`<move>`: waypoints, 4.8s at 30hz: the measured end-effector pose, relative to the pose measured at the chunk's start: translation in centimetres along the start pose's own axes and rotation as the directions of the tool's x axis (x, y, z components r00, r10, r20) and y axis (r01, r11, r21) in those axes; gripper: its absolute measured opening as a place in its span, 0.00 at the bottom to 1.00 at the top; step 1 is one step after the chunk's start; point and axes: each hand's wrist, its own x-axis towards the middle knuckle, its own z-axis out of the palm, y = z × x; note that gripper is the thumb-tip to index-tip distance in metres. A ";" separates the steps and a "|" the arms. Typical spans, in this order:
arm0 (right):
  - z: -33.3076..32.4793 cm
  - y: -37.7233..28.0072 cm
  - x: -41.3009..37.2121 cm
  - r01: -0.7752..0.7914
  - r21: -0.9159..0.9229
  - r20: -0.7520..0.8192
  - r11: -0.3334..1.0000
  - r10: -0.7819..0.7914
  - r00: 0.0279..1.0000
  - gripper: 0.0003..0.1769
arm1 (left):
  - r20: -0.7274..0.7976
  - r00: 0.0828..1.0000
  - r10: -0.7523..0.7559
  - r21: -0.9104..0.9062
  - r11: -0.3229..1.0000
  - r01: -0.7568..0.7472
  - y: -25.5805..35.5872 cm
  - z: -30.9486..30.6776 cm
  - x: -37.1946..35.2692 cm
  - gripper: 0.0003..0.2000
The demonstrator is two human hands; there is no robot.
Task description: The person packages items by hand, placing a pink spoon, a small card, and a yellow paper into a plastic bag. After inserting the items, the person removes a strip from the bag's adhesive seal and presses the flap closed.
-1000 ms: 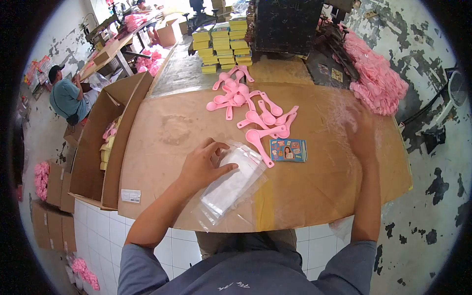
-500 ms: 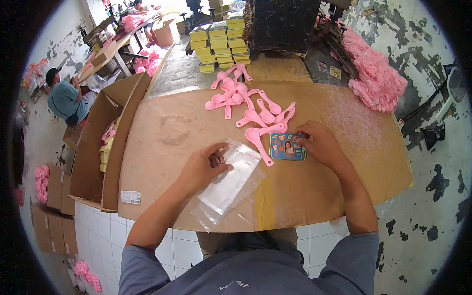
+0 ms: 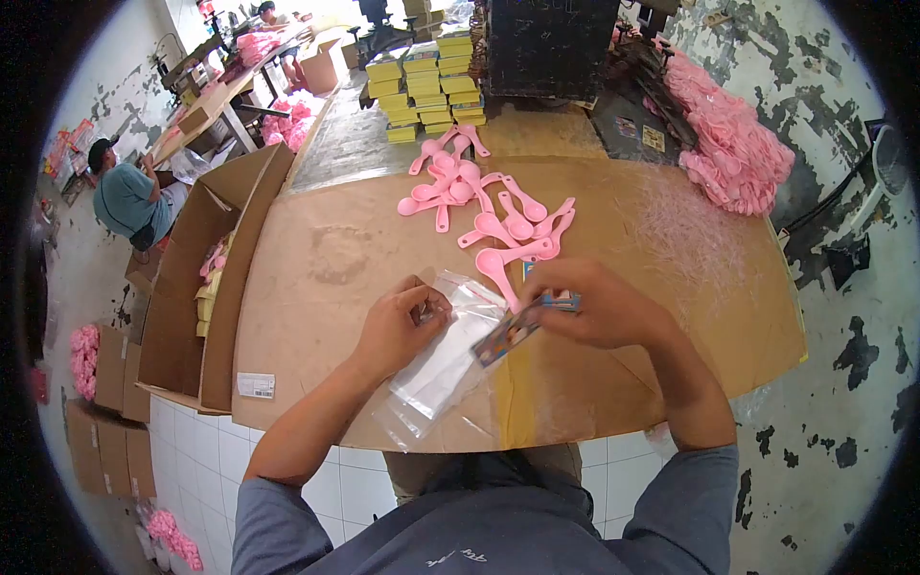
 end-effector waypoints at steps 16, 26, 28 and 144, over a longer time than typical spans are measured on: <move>7.3 4.9 2.0 0.238 -0.223 -0.096 0.945 -0.264 0.960 0.09 | -0.143 0.987 -0.073 -0.219 0.975 0.040 0.4 -0.4 0.5 0.06; 7.1 5.7 1.8 -0.181 0.372 -0.467 0.910 0.352 0.811 0.07 | -0.013 0.974 -0.228 -0.833 0.540 0.116 0.4 -2.8 0.8 0.14; 6.9 5.6 2.1 -0.103 0.508 -0.490 0.855 0.385 0.782 0.07 | 0.004 0.982 -0.187 -0.836 0.539 0.106 0.7 -2.2 0.8 0.17; 2.9 -6.5 5.4 0.263 -0.599 -0.374 0.757 -0.554 0.743 0.14 | -0.052 0.997 0.053 -0.623 0.779 -0.074 5.6 -2.7 -1.1 0.18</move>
